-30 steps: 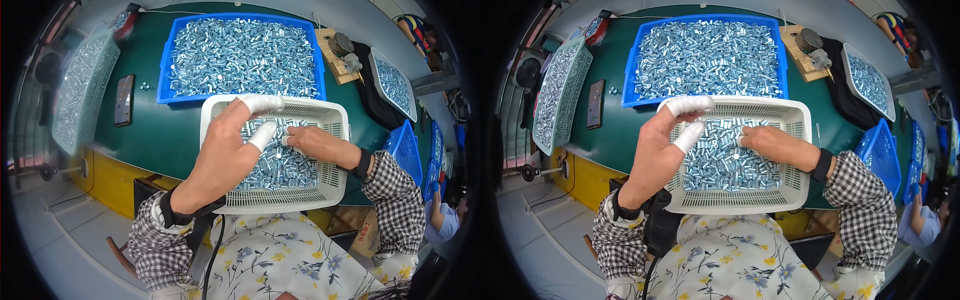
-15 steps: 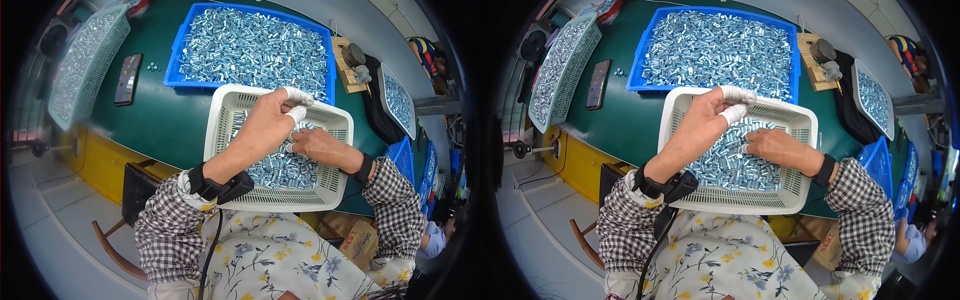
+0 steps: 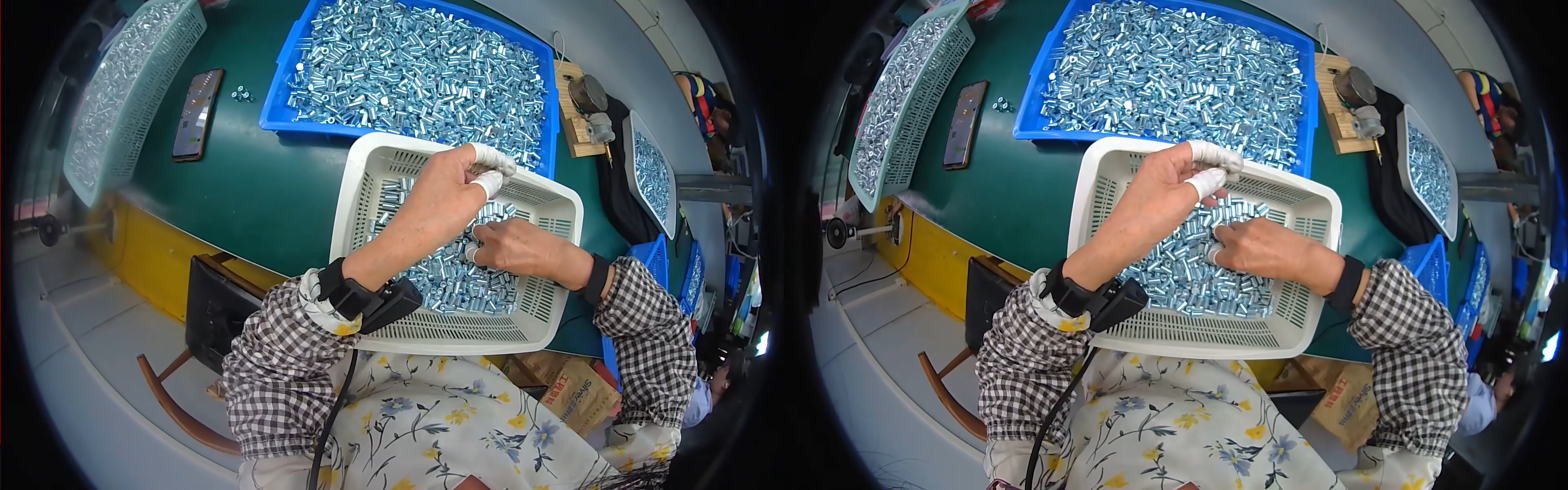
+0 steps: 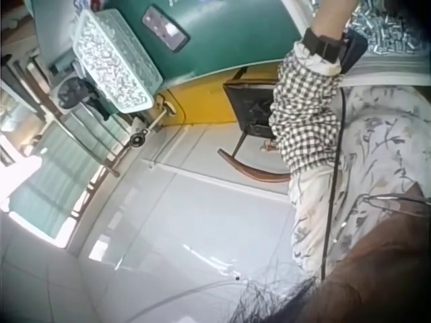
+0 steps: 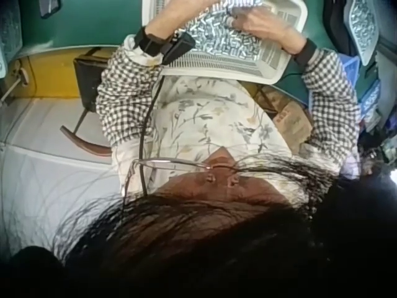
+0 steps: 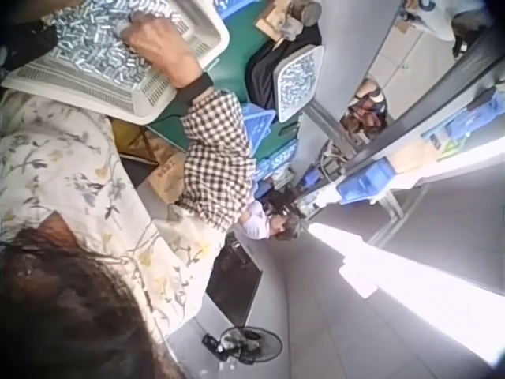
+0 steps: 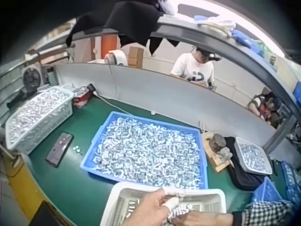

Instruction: Sorting and inspecting small hardware components in a tray at a workstation.

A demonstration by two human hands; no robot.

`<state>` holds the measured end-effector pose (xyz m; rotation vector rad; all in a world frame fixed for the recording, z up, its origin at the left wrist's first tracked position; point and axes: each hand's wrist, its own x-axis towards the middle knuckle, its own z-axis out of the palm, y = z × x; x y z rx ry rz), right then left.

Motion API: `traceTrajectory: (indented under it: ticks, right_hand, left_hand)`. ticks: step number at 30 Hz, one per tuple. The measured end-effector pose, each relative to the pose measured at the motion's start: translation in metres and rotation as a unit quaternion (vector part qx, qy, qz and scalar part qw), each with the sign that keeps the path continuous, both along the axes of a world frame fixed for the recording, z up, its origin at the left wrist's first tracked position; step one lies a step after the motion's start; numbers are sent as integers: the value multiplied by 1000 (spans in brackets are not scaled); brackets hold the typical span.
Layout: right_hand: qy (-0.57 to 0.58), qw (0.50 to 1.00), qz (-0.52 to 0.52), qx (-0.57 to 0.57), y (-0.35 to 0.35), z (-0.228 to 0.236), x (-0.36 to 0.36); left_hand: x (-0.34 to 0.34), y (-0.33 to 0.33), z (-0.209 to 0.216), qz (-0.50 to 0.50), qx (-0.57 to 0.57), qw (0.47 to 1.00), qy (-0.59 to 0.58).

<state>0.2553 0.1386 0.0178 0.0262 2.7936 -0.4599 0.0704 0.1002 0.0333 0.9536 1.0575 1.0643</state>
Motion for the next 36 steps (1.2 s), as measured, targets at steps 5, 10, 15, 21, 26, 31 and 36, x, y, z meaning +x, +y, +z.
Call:
traceTrajectory:
  ticks: [5,10,15,21,26,31,36]
  right_hand:
    - [26,1000,8,-12,4,-2,4]
    - [12,995,-92,-37,10,26,11]
    - [168,950,-263,-22,40,57,7]
    - [151,902,-384,124,73,60,-4]
    - [82,966,-244,-11,9,39,-15]
    - [-22,976,-218,-7,-23,7,-16]
    - [-33,973,-227,-24,-21,4,-19]
  left_hand:
    - [-2,2,-5,4,-10,1000,-12]
    - [-4,3,-6,-1,-21,1000,-2]
    - [-8,1,-5,31,-35,999,-16]
    - [-8,4,-6,56,-39,997,-36]
    - [-11,1,-1,98,-41,993,-49]
    - [-16,2,3,108,-32,991,-70]
    - [-20,3,5,102,-37,992,-63]
